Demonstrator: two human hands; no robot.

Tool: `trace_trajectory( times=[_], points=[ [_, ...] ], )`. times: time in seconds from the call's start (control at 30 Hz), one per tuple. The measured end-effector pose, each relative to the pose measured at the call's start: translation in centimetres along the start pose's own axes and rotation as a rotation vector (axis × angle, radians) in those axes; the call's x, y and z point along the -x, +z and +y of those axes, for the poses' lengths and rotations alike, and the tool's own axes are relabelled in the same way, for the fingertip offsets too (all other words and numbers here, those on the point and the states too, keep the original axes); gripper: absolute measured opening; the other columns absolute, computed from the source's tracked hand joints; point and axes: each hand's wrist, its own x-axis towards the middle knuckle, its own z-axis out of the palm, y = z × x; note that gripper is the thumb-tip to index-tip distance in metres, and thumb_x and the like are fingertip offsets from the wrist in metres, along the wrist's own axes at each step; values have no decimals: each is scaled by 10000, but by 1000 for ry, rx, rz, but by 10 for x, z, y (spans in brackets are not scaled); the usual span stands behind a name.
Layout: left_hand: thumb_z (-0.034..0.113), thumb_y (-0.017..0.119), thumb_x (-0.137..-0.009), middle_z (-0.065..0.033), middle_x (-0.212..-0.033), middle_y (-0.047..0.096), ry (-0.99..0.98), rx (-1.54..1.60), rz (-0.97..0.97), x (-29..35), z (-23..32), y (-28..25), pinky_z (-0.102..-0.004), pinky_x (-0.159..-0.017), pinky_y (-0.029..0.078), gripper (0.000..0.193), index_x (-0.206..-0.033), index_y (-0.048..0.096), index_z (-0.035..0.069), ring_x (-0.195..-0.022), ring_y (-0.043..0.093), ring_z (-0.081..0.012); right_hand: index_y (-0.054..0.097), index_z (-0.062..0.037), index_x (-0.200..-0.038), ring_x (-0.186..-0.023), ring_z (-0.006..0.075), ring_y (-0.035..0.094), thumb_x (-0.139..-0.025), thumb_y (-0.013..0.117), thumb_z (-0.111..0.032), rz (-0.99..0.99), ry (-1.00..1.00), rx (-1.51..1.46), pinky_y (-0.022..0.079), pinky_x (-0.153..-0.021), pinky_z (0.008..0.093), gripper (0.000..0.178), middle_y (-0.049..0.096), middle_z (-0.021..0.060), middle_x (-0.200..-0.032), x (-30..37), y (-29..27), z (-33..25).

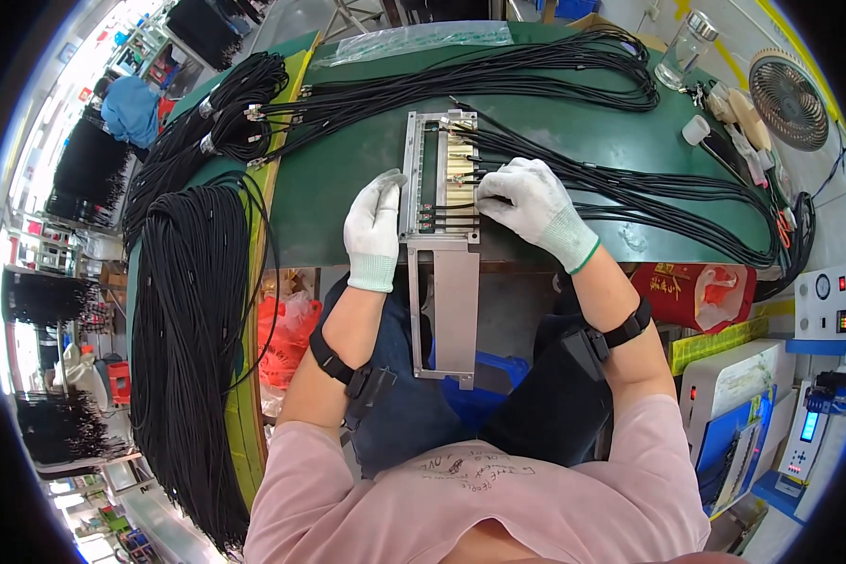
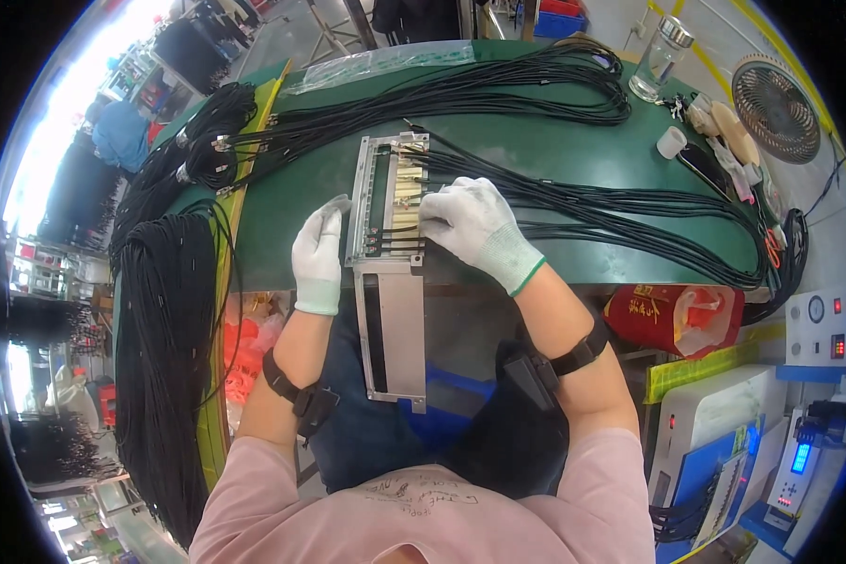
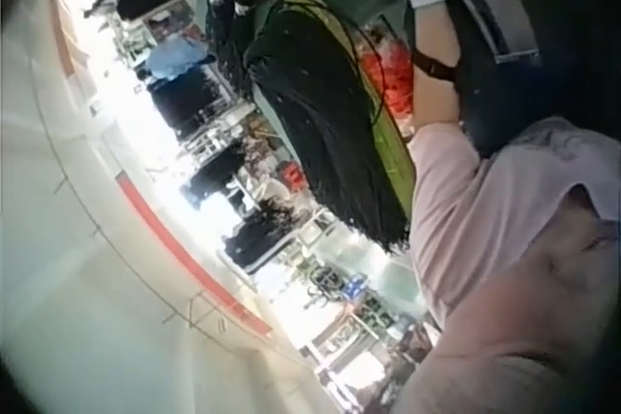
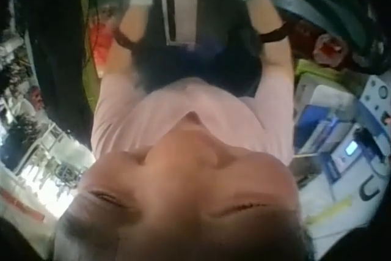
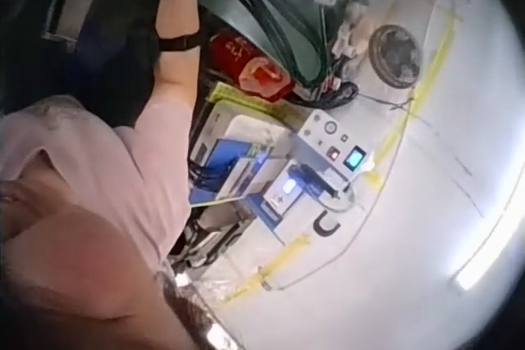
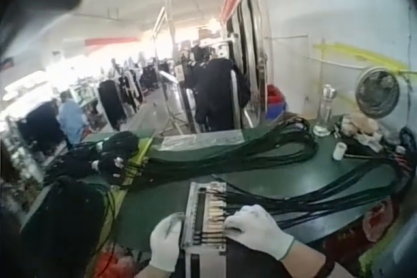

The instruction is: Organizing and aligning bundles of black wires into a metal jig or fixture at a factory workstation.

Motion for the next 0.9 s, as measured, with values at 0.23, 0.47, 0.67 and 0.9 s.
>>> trace_trajectory(
  times=[0.23,0.47,0.67,0.9],
  points=[
    [311,633,-893,-206,-1240,598,424,-427,-154,4,6,7,-418,-1044,381,266,-1066,728,133,-1192,530,-324,679,-85,-800,-754,264,595,-756,713,-171,30,-2,30,476,-720,379,102,640,70,-724,-1,2,-5],
    [439,675,-793,-215,-1279,561,696,-890,-336,1,14,16,-537,-1064,309,282,-1011,757,280,-1230,456,-434,706,-117,-826,-798,272,603,-755,717,-207,83,65,105,485,-760,387,115,636,66,-758,1,5,24],
    [411,686,-791,-207,-1264,574,675,-780,-319,1,13,16,-529,-1073,301,249,-983,765,273,-1226,465,-434,710,-152,-812,-850,271,599,-740,728,-235,258,194,268,487,-784,387,111,636,45,-812,-16,4,45],
    [377,700,-791,-202,-1226,599,671,-714,-309,-1,8,13,-510,-1057,326,226,-962,769,246,-1195,487,-432,688,-119,-804,-851,268,597,-728,739,-210,84,112,318,482,-770,396,129,633,39,-803,-11,3,29]
  ],
)
